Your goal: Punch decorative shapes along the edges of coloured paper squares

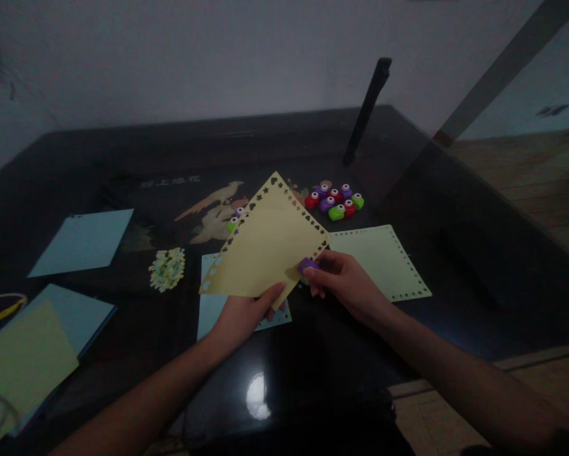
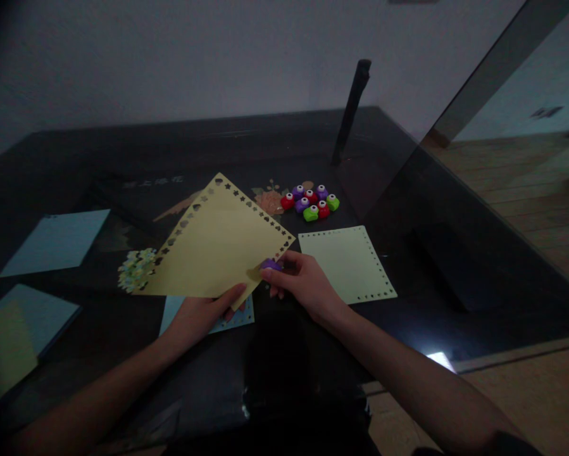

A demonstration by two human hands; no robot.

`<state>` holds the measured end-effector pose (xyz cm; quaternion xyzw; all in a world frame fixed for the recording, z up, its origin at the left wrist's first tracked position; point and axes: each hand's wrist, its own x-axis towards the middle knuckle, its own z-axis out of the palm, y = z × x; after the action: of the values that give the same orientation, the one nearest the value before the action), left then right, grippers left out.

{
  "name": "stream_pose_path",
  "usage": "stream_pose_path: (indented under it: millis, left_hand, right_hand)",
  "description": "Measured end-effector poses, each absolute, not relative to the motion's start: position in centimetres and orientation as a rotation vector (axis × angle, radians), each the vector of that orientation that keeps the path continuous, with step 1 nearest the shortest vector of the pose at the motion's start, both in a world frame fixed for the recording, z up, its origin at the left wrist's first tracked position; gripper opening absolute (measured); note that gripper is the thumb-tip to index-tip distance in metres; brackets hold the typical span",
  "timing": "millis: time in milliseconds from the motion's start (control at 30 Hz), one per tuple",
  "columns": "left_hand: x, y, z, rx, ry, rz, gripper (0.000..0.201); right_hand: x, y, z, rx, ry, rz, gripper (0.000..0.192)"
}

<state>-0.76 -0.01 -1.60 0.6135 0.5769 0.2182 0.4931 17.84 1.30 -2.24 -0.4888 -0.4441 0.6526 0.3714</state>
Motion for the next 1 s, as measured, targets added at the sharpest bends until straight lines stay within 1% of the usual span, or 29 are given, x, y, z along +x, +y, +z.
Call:
stream_pose_path:
  millis: [400,767,1000]
  left_hand:
    - [-0.76,-0.07,-1.48,1.491,1.423,0.531,0.032]
    - [-0.58,-0.05,-0.81,1.482,1.442,0.507,0.032]
    - [-0.85,-0.11,-1.26,1.516,1.451,0.49,0.036]
  right_hand:
    - [17.89,1.38,-2.19,-1.232,-1.157,1.664,0.028]
    - [17.9,1.46,-2.32,-1.246,-1.186,1.648,0.024]
    - [17.91,1.51,-2.46,-1.248,-1.211,1.617,0.024]
